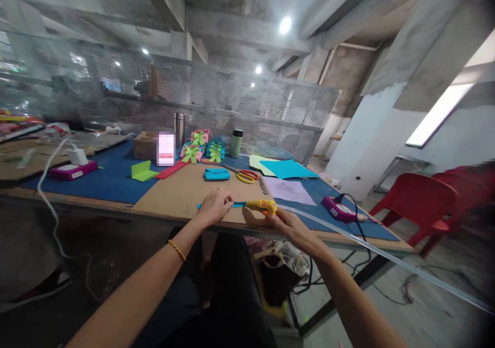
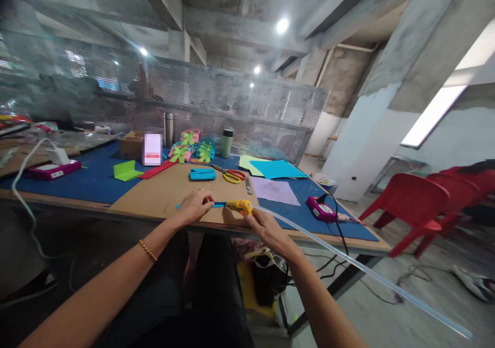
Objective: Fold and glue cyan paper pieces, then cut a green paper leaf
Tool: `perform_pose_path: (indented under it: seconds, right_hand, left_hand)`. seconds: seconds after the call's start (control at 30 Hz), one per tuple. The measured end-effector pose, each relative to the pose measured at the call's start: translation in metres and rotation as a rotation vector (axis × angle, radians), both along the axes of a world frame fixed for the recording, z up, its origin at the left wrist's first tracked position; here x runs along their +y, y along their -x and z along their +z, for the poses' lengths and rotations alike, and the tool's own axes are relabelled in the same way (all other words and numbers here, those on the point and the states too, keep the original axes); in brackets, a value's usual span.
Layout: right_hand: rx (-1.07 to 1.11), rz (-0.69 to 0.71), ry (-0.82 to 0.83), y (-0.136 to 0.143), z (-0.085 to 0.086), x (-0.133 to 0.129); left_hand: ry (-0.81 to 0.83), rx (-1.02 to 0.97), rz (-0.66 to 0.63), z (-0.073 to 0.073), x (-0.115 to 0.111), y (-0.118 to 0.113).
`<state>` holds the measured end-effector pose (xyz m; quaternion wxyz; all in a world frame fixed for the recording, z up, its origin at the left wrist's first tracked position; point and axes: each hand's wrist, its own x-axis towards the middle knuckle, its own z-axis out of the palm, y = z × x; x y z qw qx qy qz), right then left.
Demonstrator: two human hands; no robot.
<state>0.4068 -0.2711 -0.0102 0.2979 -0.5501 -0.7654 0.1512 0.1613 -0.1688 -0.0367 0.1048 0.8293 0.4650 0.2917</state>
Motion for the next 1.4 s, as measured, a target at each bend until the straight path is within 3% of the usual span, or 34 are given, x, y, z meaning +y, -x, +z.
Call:
perform_pose_path:
  seconds: [0.83, 1.2, 1.4]
  right_hand:
    - [-0.07, -0.08, -0.02, -0.01, 0.004, -0.001]
    - [-0.107, -0.038, -0.032, 0.011, 0.006, 0.002]
    - [-0.111, -0.077, -0.029, 0.002, 0.006, 0.0]
  left_hand:
    - [-0.008, -0.005, 0.0, -0.002, 0.0, 0.001]
    - [-0.016, 0.003, 0.01, -0.004, 0.002, 0.001]
    - [-0.015, -0.001, 0.004, -0.003, 0.0, 0.001]
